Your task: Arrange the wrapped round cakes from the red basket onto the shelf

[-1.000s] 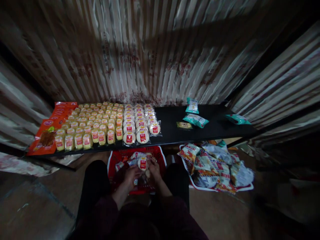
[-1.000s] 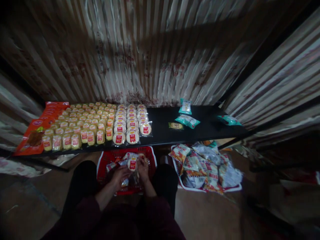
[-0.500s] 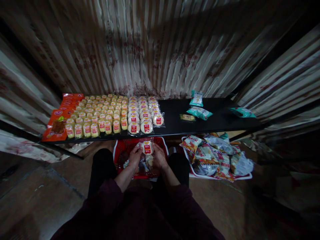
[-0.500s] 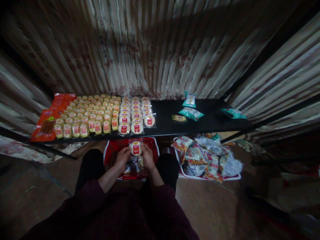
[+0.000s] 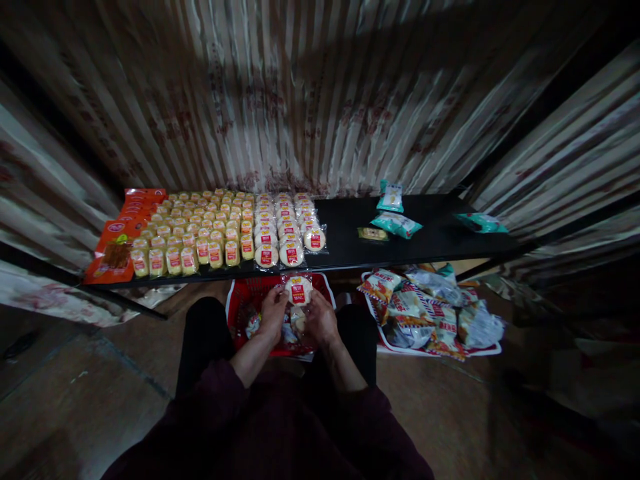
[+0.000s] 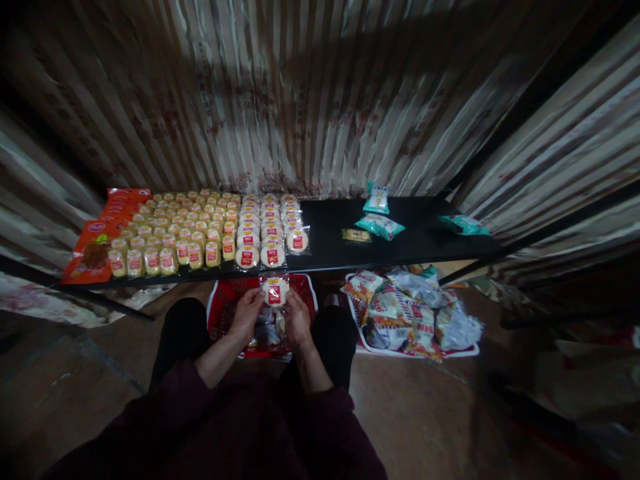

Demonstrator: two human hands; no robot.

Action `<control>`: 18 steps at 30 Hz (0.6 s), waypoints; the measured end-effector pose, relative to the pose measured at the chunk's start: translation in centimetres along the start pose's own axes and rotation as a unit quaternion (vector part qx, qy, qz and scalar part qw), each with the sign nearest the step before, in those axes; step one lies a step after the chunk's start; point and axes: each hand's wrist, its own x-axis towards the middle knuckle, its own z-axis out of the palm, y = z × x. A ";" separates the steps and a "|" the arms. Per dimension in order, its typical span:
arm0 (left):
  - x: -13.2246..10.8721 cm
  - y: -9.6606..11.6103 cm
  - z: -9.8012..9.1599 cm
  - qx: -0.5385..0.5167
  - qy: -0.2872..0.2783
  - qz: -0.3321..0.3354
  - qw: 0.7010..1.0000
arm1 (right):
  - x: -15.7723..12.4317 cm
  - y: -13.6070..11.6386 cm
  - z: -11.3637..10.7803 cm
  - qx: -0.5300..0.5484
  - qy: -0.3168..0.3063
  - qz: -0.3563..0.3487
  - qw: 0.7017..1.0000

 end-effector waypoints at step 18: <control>-0.7 0.4 1.4 0.057 0.011 0.109 0.992 | -1.1 -2.2 1.1 0.109 0.026 0.046 0.993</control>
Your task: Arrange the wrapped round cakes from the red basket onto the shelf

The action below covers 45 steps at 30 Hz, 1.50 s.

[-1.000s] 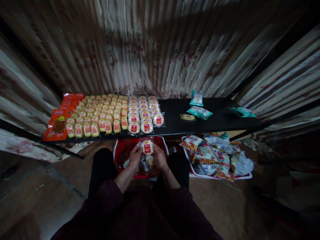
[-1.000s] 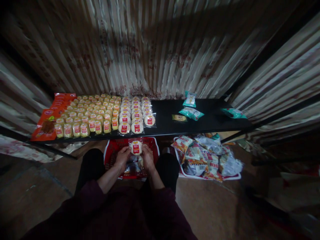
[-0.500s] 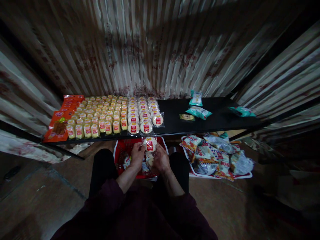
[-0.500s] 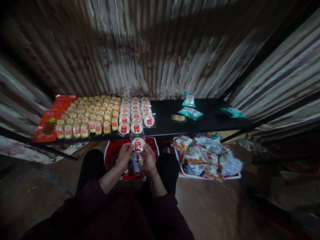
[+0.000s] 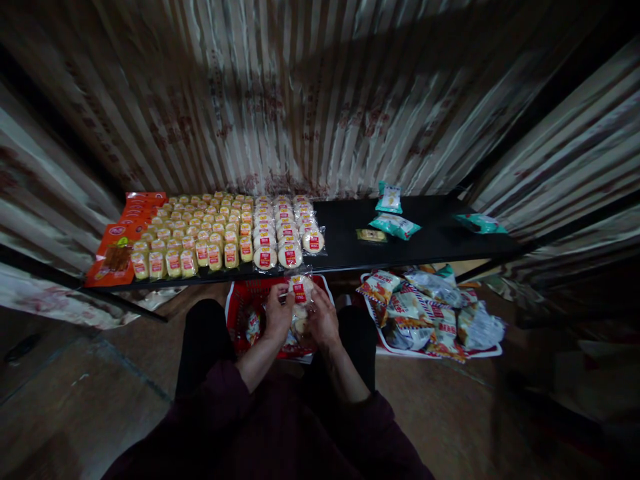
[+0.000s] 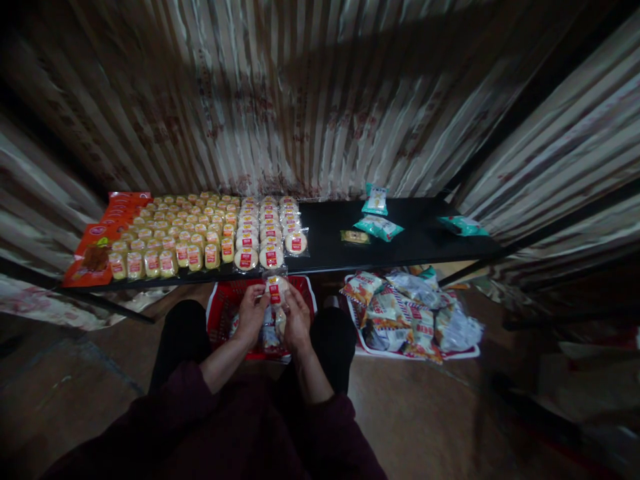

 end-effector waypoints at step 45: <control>-2.0 0.0 -0.5 -0.284 -0.081 -0.235 0.926 | -1.2 1.8 -1.9 -0.485 -0.087 -0.322 0.808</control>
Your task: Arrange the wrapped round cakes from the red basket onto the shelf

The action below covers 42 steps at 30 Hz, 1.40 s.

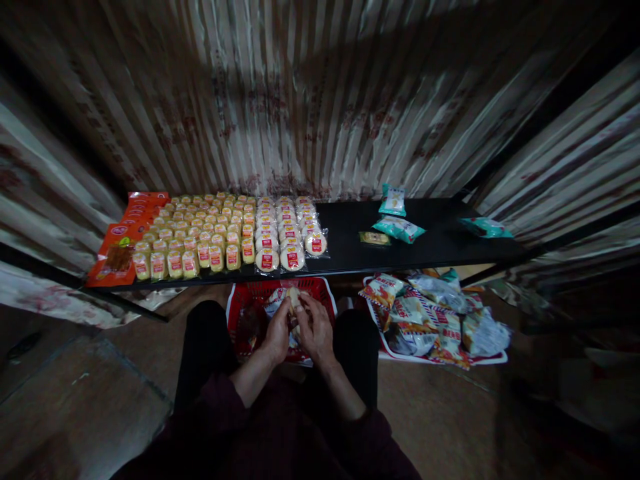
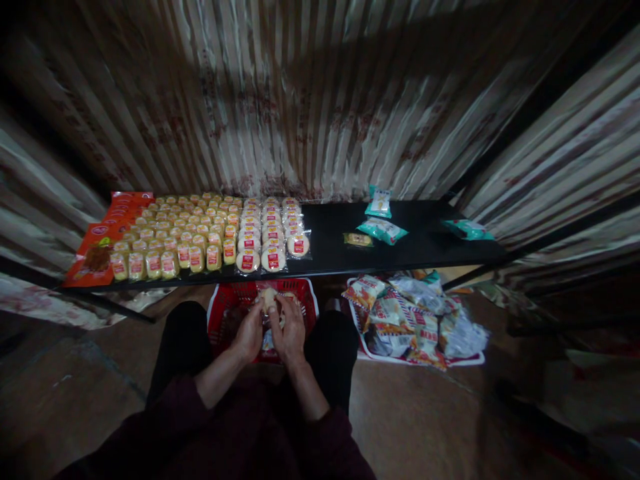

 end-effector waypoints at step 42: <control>5.6 0.2 6.8 0.476 0.000 0.312 0.822 | 10.0 6.1 -3.8 0.151 0.084 0.184 0.968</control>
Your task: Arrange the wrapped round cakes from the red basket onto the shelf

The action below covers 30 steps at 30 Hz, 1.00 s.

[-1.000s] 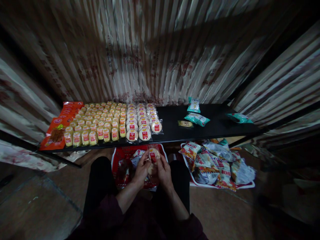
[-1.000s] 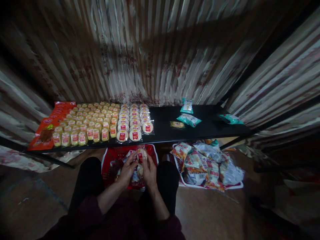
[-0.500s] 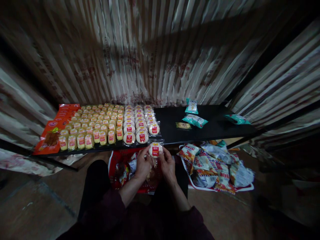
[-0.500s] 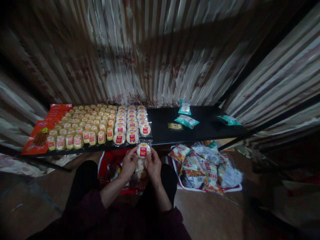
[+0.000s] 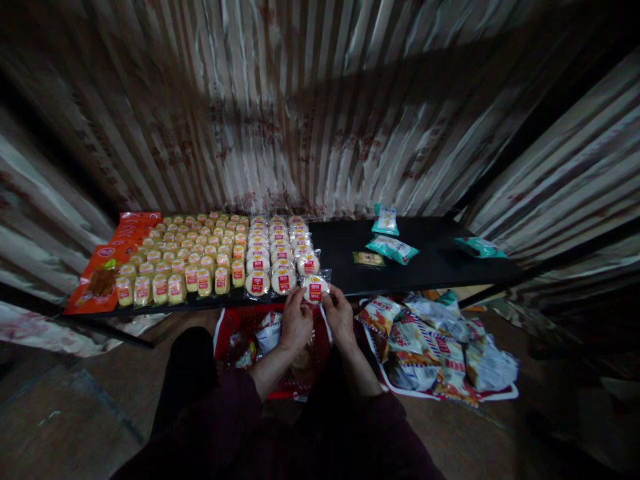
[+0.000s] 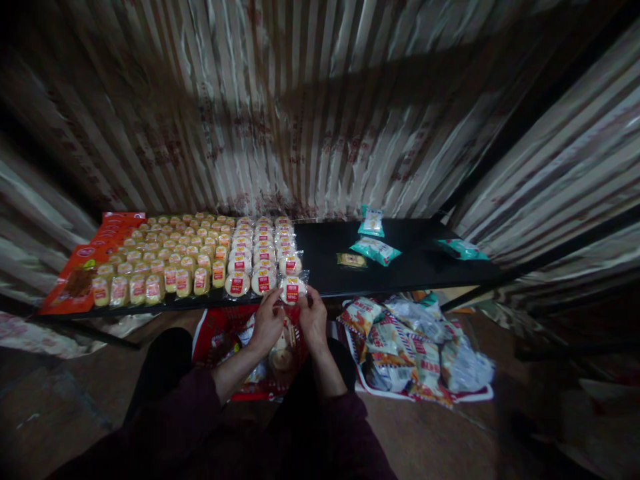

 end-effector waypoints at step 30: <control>3.3 -1.1 4.3 0.048 -0.052 0.018 0.997 | 6.5 2.2 1.2 -0.292 0.010 -0.140 0.946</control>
